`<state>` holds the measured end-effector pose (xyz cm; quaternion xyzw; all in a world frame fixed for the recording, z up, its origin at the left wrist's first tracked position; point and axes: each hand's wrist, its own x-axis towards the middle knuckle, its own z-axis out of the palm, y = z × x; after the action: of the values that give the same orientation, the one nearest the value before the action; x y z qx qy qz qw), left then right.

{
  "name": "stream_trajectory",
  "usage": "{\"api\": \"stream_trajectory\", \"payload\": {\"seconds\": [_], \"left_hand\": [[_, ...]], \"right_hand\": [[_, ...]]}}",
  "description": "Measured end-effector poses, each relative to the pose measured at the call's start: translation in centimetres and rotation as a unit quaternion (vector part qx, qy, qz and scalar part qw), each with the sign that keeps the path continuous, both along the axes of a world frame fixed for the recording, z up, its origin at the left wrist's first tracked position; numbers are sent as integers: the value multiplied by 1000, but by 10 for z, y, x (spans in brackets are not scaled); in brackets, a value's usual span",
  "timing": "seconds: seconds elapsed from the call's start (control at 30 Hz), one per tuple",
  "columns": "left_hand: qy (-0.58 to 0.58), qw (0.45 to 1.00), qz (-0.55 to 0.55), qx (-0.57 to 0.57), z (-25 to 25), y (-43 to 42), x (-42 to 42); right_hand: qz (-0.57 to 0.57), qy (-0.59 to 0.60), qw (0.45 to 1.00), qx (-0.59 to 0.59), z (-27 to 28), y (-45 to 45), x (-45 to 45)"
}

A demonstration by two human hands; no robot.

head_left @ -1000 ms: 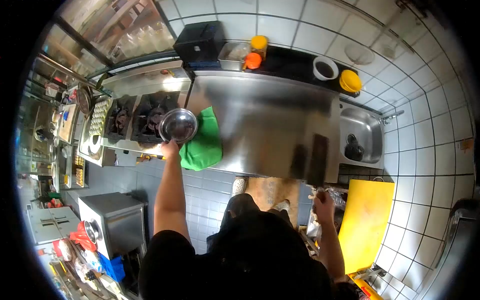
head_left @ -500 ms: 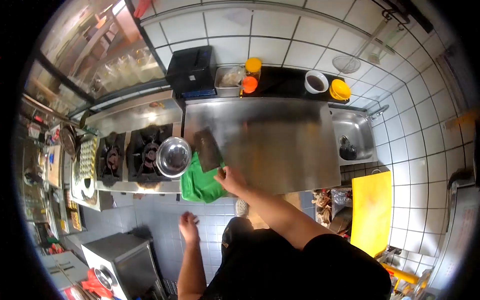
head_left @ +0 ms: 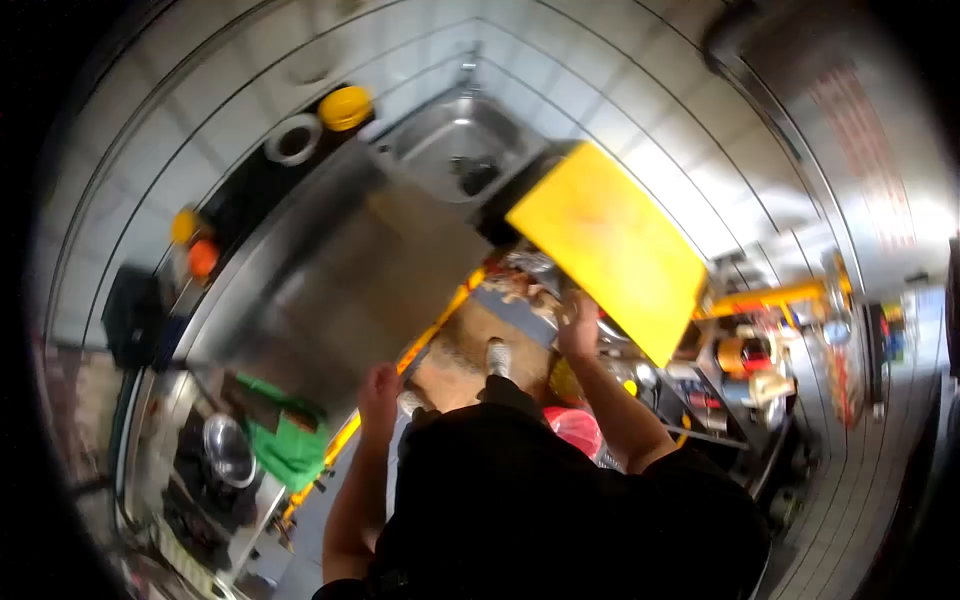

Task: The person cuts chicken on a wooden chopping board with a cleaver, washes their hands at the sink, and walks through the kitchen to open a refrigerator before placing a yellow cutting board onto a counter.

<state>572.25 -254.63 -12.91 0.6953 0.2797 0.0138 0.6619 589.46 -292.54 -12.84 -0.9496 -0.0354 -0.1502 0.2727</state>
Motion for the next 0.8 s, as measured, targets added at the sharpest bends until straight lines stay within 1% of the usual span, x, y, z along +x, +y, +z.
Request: {"api": "stream_trajectory", "payload": {"seconds": [0.03,0.07,0.1,0.13,0.17,0.2,0.23,0.27,0.3,0.33,0.4,0.43,0.47,0.53,0.57,0.6,0.67,0.73,0.8], "left_hand": [[-13,999,-42,6,0,-13,25],[-11,998,-55,-20,1,-33,52],[-8,997,-66,-44,1,-51,80],[-6,995,-75,-69,2,-68,104],[8,991,-92,-97,10,-89,129],[24,986,-107,-124,22,-114,154],[39,980,-121,-151,28,-135,181],[36,977,-121,-169,14,-156,207],[34,974,-119,-188,-12,-176,232],[33,971,-115,-207,-27,-195,253],[96,974,-86,-183,-28,-226,294],[128,974,-71,-171,-32,-241,312],[152,970,-11,-190,-36,-257,325],[153,933,-29,-324,-58,-266,342],[152,908,-37,-388,-64,-272,348],[143,909,18,-390,-53,-285,349],[123,905,34,-406,-59,-293,354],[95,900,32,-423,-50,-298,352],[89,894,35,-438,-30,-298,354]], "right_hand": [[-135,75,984,89,21,-39,-5],[-169,-44,985,-16,3,-95,-10],[-243,-68,966,-58,-18,-147,-14],[-316,-59,938,-128,-40,-195,-26],[-409,0,904,-125,-38,-223,-37],[-434,58,895,-85,-28,-246,-45],[-480,110,870,-21,-36,-271,-48],[-487,163,858,6,-44,-295,-51],[-491,217,843,32,-65,-320,-55],[-480,233,843,71,-77,-335,-58],[-455,258,839,151,-94,-354,-58],[-405,290,859,118,-105,-363,-59],[-354,322,874,82,-115,-373,-62],[-343,339,868,119,-106,-375,-61],[-384,321,844,193,-92,-362,-55],[-370,311,868,112,-80,-355,-51],[-358,297,881,89,-65,-348,-49],[-359,277,889,64,-60,-346,-49],[-373,282,860,205,-41,-351,-48]]}}
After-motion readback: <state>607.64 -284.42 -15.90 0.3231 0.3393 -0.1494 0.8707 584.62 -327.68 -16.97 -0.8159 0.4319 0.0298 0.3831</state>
